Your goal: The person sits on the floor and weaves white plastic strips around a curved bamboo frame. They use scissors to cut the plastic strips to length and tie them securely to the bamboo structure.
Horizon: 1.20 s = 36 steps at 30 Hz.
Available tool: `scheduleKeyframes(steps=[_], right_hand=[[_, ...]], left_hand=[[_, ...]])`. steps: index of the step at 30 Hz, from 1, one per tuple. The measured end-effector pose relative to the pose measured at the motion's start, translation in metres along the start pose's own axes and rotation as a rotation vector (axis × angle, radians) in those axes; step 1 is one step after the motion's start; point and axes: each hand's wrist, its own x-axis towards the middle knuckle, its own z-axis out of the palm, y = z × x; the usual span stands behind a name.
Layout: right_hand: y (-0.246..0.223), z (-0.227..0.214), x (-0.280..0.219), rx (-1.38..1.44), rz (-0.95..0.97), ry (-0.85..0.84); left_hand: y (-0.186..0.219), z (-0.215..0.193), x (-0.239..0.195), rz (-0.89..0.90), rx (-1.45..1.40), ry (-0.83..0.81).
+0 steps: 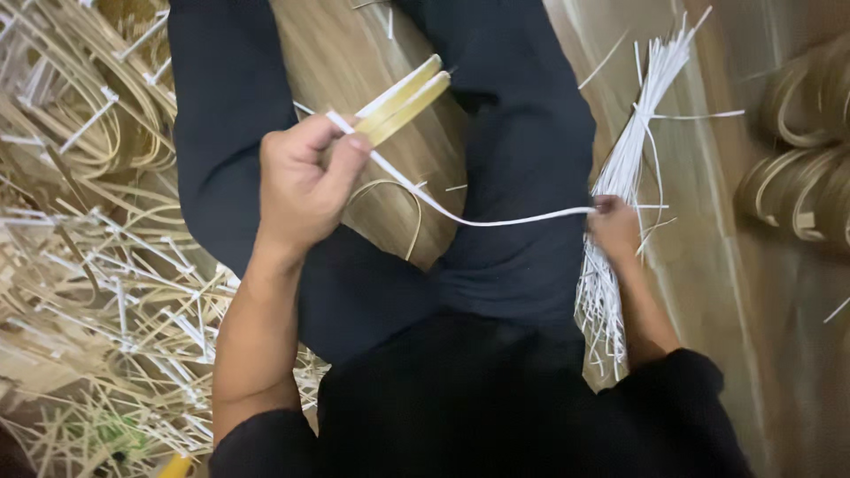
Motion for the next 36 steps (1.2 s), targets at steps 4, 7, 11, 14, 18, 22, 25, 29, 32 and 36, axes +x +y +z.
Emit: scheduleKeyframes(steps=[4, 7, 11, 14, 18, 22, 25, 29, 32, 36], right_hand=[[-0.087, -0.088, -0.028, 0.162, -0.229, 0.005], [-0.205, -0.126, -0.057, -0.002, -0.460, 0.092], [-0.341, -0.123, -0.089, -0.643, -1.066, 0.017], [-0.408, -0.095, -0.105, -0.688, -1.432, -0.079], [-0.443, -0.053, -0.097, -0.844, -1.321, -0.290], [-0.458, -0.041, -0.071, -0.983, -1.386, -0.295], [-0.461, -0.042, -0.062, -1.041, -1.494, -0.318], [-0.464, -0.045, -0.051, -1.108, -1.607, -0.319], [-0.464, -0.047, -0.046, -1.089, -1.601, -0.359], [-0.466, -0.046, -0.044, -1.052, -1.632, -0.369]], left_hand=[[0.007, 0.002, 0.000, 0.081, -0.023, -0.008], [0.009, 0.001, 0.003, 0.101, -0.043, -0.025], [0.011, 0.003, 0.005, 0.044, -0.058, -0.020], [0.009, 0.003, 0.005, 0.085, -0.020, 0.004], [-0.001, 0.006, 0.006, 0.176, -0.058, 0.020], [-0.014, 0.007, 0.006, 0.127, -0.005, 0.004], [-0.014, 0.008, 0.009, 0.173, -0.009, 0.008], [-0.007, 0.009, 0.009, 0.224, -0.115, -0.029], [-0.003, 0.009, 0.011, 0.195, -0.117, -0.038], [-0.002, 0.011, 0.010, 0.229, -0.142, -0.024]])
